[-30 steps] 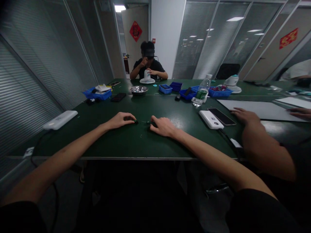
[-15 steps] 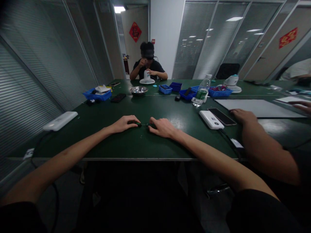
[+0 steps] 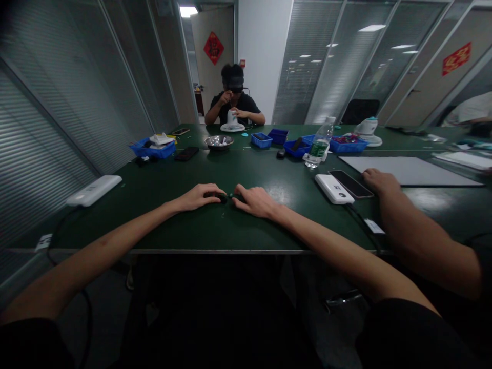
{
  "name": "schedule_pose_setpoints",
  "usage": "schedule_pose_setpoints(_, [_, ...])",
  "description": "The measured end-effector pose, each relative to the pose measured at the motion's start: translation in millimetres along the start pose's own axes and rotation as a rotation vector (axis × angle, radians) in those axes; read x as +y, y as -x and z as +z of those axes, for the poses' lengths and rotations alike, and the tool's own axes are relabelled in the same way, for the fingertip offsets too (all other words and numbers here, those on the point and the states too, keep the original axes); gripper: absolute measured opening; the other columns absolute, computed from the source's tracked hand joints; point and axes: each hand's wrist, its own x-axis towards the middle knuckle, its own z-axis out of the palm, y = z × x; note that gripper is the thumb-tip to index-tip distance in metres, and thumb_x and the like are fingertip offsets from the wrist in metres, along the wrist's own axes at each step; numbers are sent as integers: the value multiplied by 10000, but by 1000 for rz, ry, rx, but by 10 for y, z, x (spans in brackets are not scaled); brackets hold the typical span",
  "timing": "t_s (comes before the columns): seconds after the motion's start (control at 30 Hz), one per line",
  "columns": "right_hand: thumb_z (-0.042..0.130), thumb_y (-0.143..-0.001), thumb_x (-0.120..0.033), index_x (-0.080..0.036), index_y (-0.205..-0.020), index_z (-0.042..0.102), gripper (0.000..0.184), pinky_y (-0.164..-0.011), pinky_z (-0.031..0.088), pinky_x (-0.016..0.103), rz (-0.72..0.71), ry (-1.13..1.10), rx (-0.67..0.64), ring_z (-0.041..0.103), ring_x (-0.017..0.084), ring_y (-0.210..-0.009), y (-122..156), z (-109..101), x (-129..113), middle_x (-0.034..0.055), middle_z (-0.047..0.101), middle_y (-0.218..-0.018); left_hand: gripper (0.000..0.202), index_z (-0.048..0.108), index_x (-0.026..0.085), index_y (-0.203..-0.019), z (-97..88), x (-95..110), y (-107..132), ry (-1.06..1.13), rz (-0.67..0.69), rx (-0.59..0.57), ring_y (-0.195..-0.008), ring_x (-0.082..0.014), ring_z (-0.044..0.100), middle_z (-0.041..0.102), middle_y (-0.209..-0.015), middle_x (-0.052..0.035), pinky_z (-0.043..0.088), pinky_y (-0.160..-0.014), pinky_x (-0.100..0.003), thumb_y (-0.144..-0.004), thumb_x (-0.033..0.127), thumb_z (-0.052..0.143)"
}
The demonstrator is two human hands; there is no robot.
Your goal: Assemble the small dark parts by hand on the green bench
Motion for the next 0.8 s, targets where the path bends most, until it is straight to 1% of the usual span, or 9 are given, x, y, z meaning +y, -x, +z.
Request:
schedule_pose_setpoints(0.1, [424,-1075,-511,-207,-1297,548,396,-651,350,276,77,8,36,648,194,-722,-22,19,1,63,743,-913,562,589,236,-1494,-2,-6,7,34,-60,18,-870,-184,620,705,-1064,-63,467,-789,-311,-959,350,716])
schedule_pose_setpoints(0.17, [440,-1067,-509,-212,-1266,569,380,-640,352,273,136,25,46,658,198,-739,-40,29,4,64,747,-920,651,523,237,-1545,-15,-9,16,59,-95,23,-850,-173,618,713,-1069,-53,464,-773,-301,-941,346,739])
schedule_pose_setpoints(0.27, [459,-1053,-531,-220,-1231,598,384,-637,361,272,211,44,40,668,208,-757,-57,33,18,66,751,-914,436,691,210,-1345,-51,-14,39,35,-84,23,-909,-187,640,717,-1088,-73,479,-817,-317,-944,375,737])
schedule_pose_setpoints(0.37, [466,-1047,-537,-222,-1224,614,391,-648,382,272,270,29,49,679,216,-783,-60,28,39,76,755,-932,265,781,206,-1141,-74,4,55,-15,14,18,-1049,-227,649,717,-1143,-101,489,-933,-368,-955,387,729])
schedule_pose_setpoints(0.5, [468,-1047,-546,-219,-1234,627,409,-662,405,274,342,0,83,692,229,-819,-59,25,57,93,762,-965,224,766,246,-1175,-15,94,18,-85,134,-17,-1305,-260,568,694,-1333,-106,416,-1118,-448,-996,351,679])
schedule_pose_setpoints(0.57, [462,-1049,-552,-220,-1234,632,416,-669,410,280,381,7,97,691,235,-819,-62,26,59,94,763,-955,235,737,259,-1223,33,123,-19,-130,139,-50,-1389,-264,520,655,-1428,-98,379,-1157,-474,-1029,330,623])
schedule_pose_setpoints(0.63, [461,-1051,-554,-222,-1234,636,418,-674,416,284,408,10,95,690,236,-814,-65,26,60,95,763,-955,268,705,262,-1278,46,100,-46,-174,123,-74,-1407,-262,518,646,-1448,-95,363,-1168,-483,-1050,325,580])
schedule_pose_setpoints(0.7, [469,-1049,-560,-222,-1234,639,420,-672,421,284,410,-3,85,688,232,-803,-64,24,59,96,763,-959,306,683,254,-1321,-15,11,-41,-211,89,-71,-1362,-257,563,667,-1414,-98,371,-1163,-471,-1056,346,563])
schedule_pose_setpoints(0.8, [486,-1047,-558,-214,-1236,641,422,-682,433,280,399,-30,83,688,226,-810,-59,16,59,101,762,-973,357,682,249,-1338,-270,-226,71,-286,-37,-19,-1291,-256,608,681,-1385,-95,412,-1127,-440,-1042,407,562])
